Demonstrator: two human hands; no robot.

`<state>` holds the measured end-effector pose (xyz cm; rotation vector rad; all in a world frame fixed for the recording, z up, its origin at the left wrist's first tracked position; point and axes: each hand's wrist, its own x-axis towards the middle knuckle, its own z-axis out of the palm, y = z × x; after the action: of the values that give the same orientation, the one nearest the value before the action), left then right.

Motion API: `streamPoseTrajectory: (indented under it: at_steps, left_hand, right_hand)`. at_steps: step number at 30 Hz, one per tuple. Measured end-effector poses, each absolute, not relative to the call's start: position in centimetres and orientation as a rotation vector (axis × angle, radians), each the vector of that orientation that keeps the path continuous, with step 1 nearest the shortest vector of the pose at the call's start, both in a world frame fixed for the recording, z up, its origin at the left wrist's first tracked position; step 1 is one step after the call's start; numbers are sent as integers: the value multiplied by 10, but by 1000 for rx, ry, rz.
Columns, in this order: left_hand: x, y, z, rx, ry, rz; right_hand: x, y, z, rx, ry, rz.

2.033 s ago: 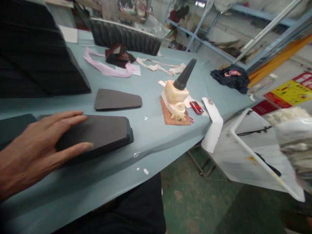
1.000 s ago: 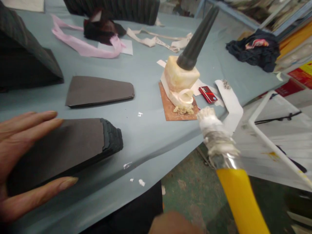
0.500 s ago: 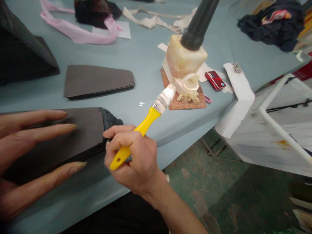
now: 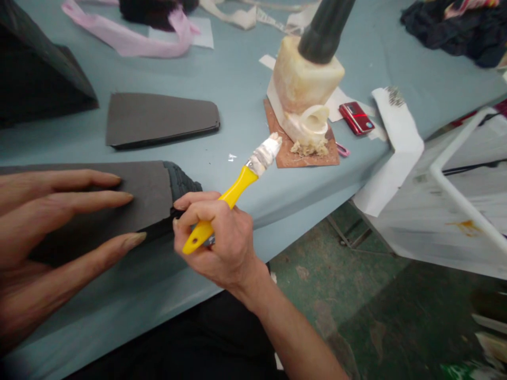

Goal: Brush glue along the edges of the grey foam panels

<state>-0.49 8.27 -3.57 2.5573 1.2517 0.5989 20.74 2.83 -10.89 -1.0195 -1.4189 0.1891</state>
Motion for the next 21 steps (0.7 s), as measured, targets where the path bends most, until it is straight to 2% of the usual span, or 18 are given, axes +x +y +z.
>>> streamPoseTrajectory:
  at_steps: [8,21]
  left_hand:
    - [-15,100,-50,2710,1066,731]
    - [-5,88,-43,2665,1143,742]
  right_hand:
    - [209,33,-113,-994,-1444,152]
    - [207,36,-120,-997,-1427,105]
